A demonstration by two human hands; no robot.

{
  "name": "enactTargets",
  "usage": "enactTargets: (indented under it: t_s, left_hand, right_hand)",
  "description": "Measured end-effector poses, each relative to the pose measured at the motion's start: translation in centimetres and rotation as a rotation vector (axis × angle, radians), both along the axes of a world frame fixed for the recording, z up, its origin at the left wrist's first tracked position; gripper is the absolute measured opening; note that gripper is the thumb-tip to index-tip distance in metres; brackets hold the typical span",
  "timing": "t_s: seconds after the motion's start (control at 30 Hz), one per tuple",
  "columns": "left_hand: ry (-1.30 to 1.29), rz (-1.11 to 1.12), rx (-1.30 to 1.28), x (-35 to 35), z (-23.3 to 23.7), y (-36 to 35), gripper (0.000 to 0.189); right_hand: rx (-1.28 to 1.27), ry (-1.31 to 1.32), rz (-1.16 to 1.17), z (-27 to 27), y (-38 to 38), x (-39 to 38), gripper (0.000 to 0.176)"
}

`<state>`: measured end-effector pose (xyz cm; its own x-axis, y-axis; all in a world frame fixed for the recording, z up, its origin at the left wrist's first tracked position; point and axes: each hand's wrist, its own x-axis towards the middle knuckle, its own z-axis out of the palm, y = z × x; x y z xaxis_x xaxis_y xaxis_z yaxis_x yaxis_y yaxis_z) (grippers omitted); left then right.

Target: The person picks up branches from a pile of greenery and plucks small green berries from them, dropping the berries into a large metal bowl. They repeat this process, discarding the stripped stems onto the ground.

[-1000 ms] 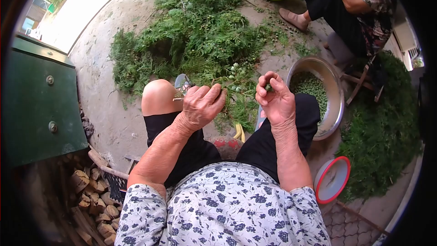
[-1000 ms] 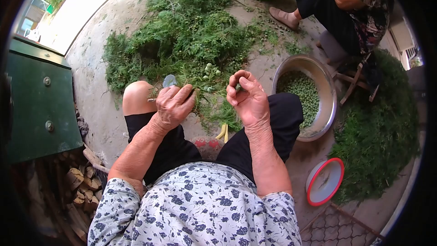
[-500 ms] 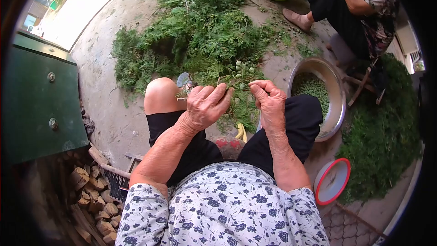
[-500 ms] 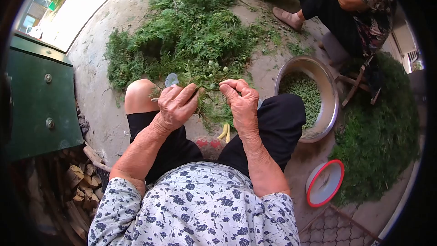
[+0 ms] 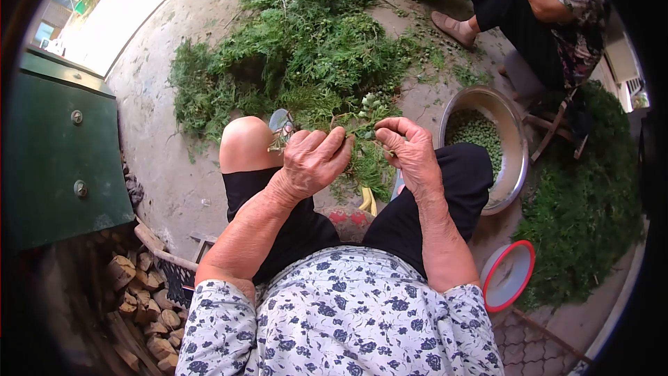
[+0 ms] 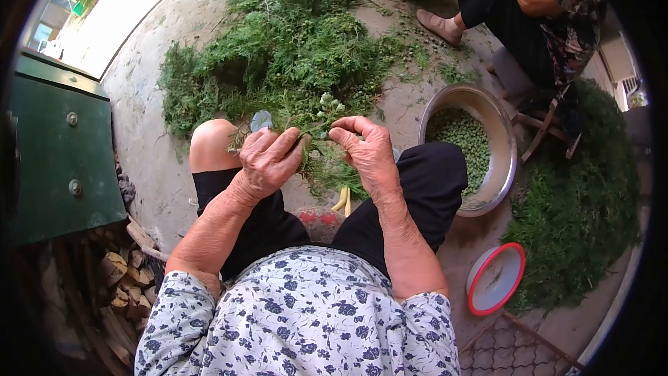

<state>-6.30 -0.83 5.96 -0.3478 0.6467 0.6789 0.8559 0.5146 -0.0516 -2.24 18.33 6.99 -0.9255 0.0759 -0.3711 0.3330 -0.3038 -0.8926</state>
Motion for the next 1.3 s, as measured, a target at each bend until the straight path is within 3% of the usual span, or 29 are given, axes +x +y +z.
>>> enactTargets:
  t_s: [0.27,0.33,0.43,0.5,0.57,0.63,0.7,0.77,0.87,0.97,1.03,1.07,1.17,1.27,1.3]
  left_hand:
    - [-0.035,-0.006,0.014,0.0,-0.2,0.5,0.028]
    - [-0.054,-0.007,0.041,-0.1,-0.2,0.6,0.028]
    - [-0.106,0.017,0.056,-0.3,-0.6,0.1,0.026]
    - [-0.142,0.057,0.13,-0.5,-0.4,-0.2,0.022]
    - [-0.191,0.076,0.212,-0.7,-0.8,-0.2,0.02]
    - [-0.26,0.075,0.335,-1.1,-1.3,-0.3,0.024]
    - [-0.319,0.08,0.401,-1.2,-1.5,-0.5,0.03]
    - [-0.388,0.08,0.439,-1.2,-1.0,-0.4,0.032]
    - [-0.314,0.064,0.37,-1.1,-0.7,-0.4,0.031]
    - [-0.234,0.021,0.244,-0.5,0.1,-0.2,0.03]
    - [-0.175,-0.011,0.146,0.0,0.9,0.2,0.031]
    - [-0.124,-0.005,0.125,0.0,0.8,0.4,0.032]
    - [-0.115,-0.022,0.078,0.3,0.7,0.4,0.033]
    - [-0.077,-0.025,0.059,0.4,0.5,0.2,0.033]
    - [-0.057,-0.033,0.056,0.4,0.4,0.1,0.033]
  right_hand:
    - [0.286,0.146,0.056,-1.6,-0.8,0.2,0.014]
    - [0.647,0.417,-0.241,-1.5,-1.1,0.7,0.01]
    - [0.297,0.351,-0.544,-0.1,2.9,1.4,0.008]
    - [0.284,0.437,-0.676,0.2,7.2,1.7,0.01]
    - [0.392,0.36,-0.787,-0.3,11.8,3.1,0.012]
    - [0.694,0.151,-0.896,-2.2,17.4,4.8,0.025]
    - [1.3,-0.061,-0.809,-3.5,21.5,6.7,0.033]
    - [1.486,-0.183,-0.819,-3.2,22.4,7.4,0.032]
    - [1.5,-0.08,-0.854,-1.8,21.5,7.2,0.031]
    - [0.691,0.301,-0.853,1.4,14.2,3.9,0.02]
    - [0.359,0.421,-0.565,2.9,8.8,2.5,0.012]
    - [0.275,0.359,-0.396,3.6,6.6,2.2,0.011]
    - [0.301,0.148,-0.059,2.7,2.5,1.4,0.016]
    - [0.384,0.091,0.036,1.6,0.9,0.5,0.019]
    - [0.485,0.197,0.056,1.0,0.7,0.4,0.019]
